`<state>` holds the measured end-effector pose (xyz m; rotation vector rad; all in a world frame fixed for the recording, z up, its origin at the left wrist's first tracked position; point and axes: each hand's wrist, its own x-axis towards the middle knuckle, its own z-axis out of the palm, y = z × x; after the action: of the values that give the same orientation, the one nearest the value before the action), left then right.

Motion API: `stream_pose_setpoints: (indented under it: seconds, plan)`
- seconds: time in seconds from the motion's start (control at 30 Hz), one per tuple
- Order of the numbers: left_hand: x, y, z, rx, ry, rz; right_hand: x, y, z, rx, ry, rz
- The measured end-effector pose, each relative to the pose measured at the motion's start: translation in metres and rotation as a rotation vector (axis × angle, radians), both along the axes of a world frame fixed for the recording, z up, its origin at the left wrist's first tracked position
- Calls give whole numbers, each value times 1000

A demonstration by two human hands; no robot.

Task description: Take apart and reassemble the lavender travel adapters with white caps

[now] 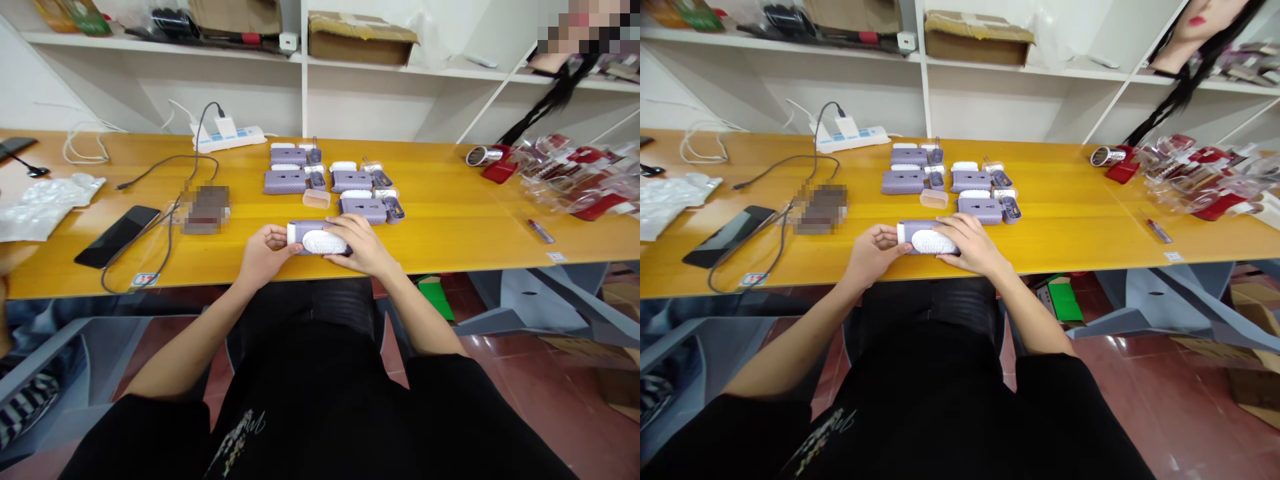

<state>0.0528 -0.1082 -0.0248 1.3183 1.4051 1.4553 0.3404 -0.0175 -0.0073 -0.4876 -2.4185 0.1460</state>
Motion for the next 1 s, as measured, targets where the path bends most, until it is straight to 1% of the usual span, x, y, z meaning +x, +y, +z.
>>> stream_pose_setpoints:
  seconds: [0.17,0.27,0.3,0.37,0.4,0.47,0.57,0.63,0.73,0.8,0.9,1.0]
  plan:
    - [-2,1,1,-41,17,-131,3,0,1,19,42,45]
    - [-10,15,9,-55,107,-165,4,0,3,-24,36,58]
    - [-13,23,14,-38,160,-174,4,0,4,-44,30,55]
    - [-17,46,25,87,290,-168,5,0,6,-69,23,54]
    - [-17,60,32,150,367,-196,6,-1,7,-78,20,55]
    - [-15,88,42,220,523,-264,7,-1,8,-92,18,59]
    - [-6,120,48,197,735,-319,9,-2,9,-113,13,59]
    - [-1,131,47,166,830,-343,10,-2,10,-121,11,63]
    - [-2,132,43,173,896,-297,11,-2,10,-125,8,79]
    - [-10,126,41,165,888,-284,11,-2,10,-131,8,80]
    - [-32,109,39,115,825,-302,11,-2,10,-144,9,66]
    - [-52,82,33,86,773,-259,10,-2,9,-160,4,56]
